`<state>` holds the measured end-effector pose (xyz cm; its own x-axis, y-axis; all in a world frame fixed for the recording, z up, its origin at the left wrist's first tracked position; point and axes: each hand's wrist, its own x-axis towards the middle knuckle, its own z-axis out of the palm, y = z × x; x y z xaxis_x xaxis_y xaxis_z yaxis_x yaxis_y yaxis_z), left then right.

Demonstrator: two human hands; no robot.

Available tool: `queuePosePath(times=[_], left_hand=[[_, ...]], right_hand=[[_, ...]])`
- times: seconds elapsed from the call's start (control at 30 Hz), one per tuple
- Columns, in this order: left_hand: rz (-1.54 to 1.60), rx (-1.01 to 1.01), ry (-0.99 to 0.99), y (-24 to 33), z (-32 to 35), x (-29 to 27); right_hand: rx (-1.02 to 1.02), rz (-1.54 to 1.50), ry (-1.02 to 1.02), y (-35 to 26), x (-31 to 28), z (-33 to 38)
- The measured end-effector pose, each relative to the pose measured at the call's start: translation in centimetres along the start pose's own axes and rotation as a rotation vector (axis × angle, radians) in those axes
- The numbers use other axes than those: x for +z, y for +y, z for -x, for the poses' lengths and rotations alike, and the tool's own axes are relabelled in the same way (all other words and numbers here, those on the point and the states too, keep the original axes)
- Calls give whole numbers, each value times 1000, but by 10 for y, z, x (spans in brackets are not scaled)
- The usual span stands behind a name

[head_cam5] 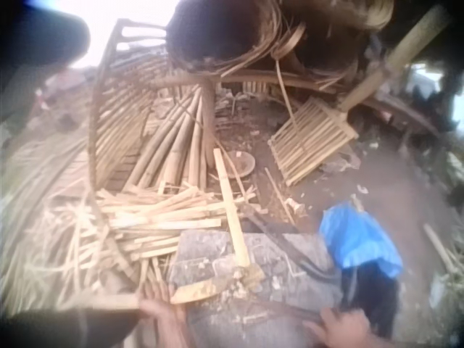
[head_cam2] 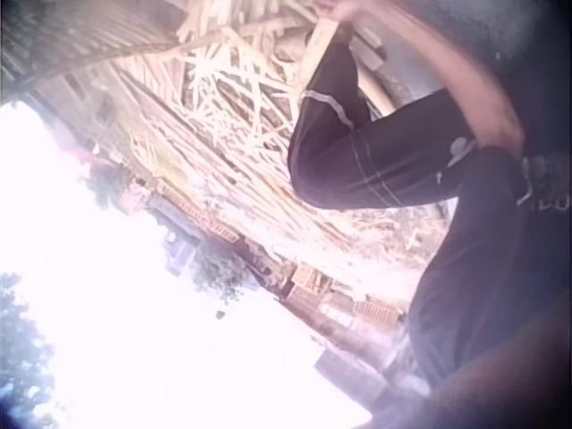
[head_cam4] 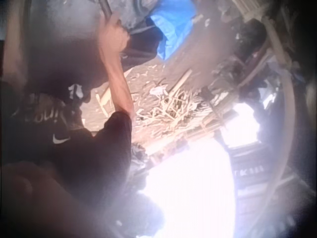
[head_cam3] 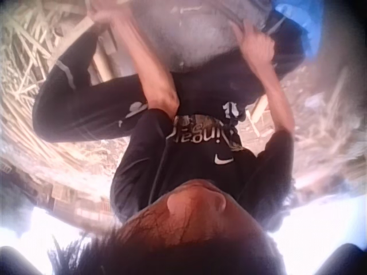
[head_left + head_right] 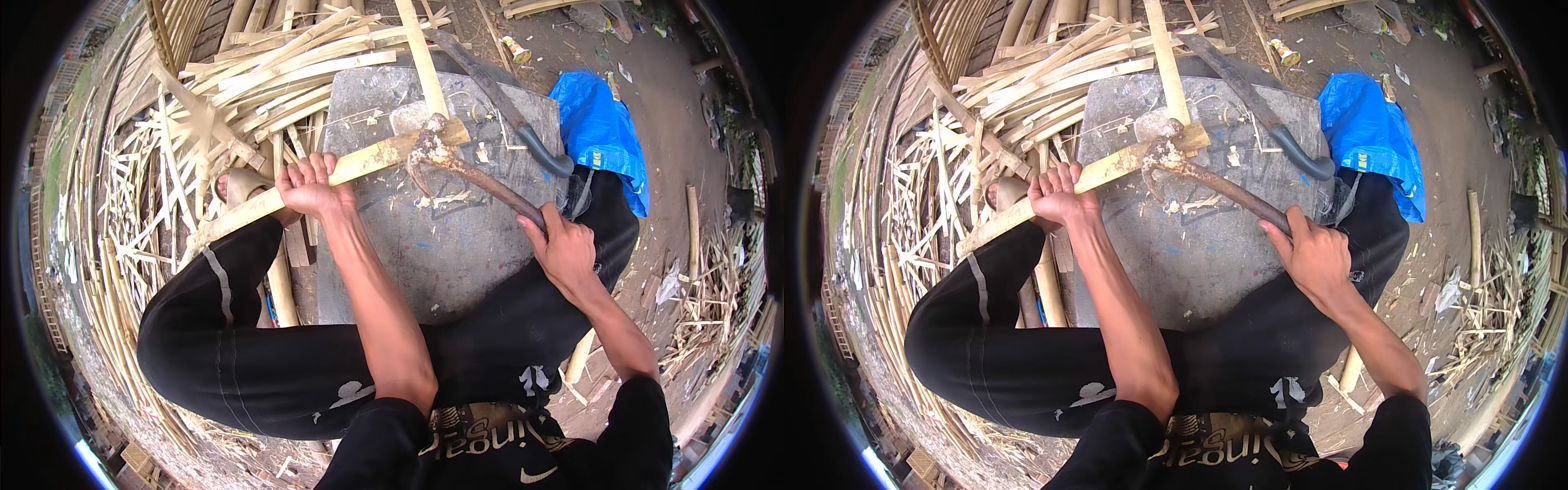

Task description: The person constructs a bamboo frame by hammering a nail into the intersection of two bamboo strips and using a large knife to whittle and prepare additional bamboo pieces.

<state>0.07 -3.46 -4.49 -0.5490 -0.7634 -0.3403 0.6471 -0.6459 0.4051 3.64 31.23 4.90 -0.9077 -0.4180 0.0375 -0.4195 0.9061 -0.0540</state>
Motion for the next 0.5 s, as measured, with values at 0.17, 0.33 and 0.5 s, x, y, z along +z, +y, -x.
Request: queuePosePath(times=[0.17,0.33,0.5], left_hand=[[-52,23,40,8,2,2],[-84,49,40,7,6,9],[-73,69,34,9,2,12]], right_hand=[[-172,-165,10,-5,-2,16],[27,-188,-109,-4,0,25],[-251,-303,20,-28,-11,30]])
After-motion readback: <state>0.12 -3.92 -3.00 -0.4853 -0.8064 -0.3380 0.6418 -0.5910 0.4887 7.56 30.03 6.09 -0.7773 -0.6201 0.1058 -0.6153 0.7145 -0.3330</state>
